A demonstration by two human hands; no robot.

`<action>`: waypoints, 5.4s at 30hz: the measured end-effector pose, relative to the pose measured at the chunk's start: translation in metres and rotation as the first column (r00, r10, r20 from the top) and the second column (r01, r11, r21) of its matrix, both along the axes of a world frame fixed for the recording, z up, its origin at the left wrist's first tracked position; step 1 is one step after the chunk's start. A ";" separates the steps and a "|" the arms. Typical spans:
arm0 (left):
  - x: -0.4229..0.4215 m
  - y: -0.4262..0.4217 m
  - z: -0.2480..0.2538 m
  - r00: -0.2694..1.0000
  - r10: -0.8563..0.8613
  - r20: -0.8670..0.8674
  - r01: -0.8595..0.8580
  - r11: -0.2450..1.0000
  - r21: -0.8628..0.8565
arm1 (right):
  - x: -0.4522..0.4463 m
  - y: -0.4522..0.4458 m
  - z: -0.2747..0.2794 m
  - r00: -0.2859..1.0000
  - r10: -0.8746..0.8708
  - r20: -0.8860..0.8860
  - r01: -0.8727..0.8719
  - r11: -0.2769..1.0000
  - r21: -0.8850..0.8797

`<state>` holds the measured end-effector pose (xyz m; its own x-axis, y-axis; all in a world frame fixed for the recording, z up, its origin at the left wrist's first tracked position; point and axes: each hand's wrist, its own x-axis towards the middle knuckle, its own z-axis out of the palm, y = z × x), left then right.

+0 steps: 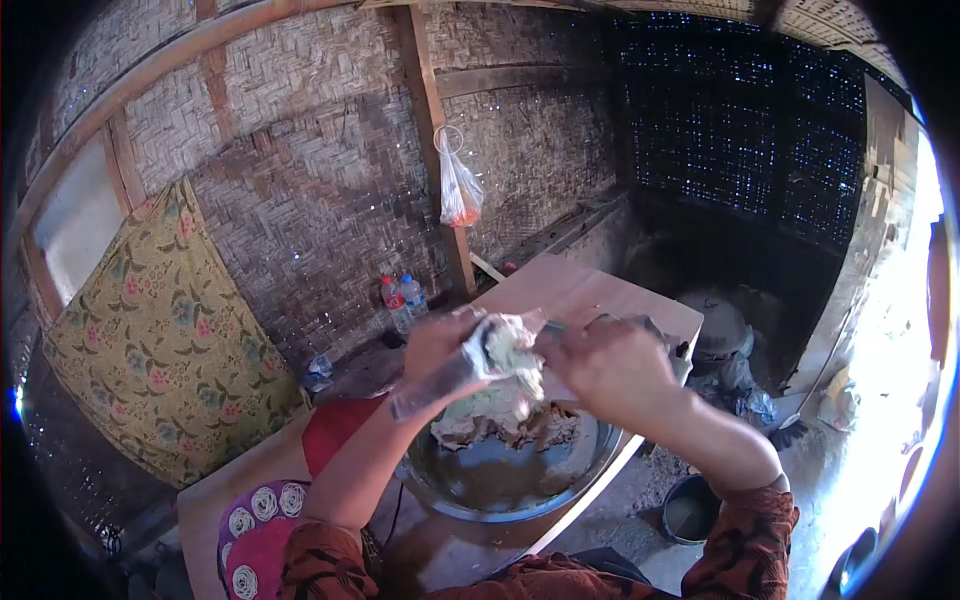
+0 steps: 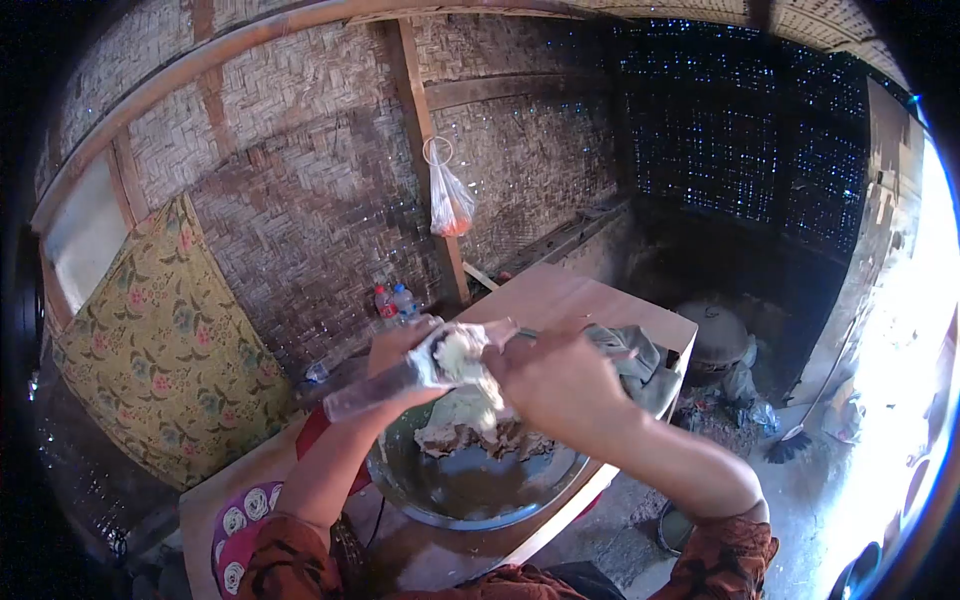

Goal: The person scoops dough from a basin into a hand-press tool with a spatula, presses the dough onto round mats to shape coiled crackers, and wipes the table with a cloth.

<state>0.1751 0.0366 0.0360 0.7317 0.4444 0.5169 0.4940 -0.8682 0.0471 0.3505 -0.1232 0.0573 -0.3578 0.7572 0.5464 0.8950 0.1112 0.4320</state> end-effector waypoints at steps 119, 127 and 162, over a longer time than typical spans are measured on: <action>-0.572 -0.157 -0.193 -0.414 0.544 0.730 0.896 0.384 0.223 | -0.419 -0.042 -0.108 0.475 -0.861 -0.183 -0.879 -0.452 -0.154; -0.605 -0.174 -0.140 -0.550 0.379 0.745 0.798 0.503 0.333 | -0.439 -0.045 -0.069 0.560 -0.705 -0.436 -0.807 -0.343 -0.481; -0.612 -0.184 -0.111 -0.478 0.405 0.779 0.754 0.645 0.127 | -0.452 -0.038 -0.087 0.531 -0.690 -0.492 -0.843 -0.373 -0.387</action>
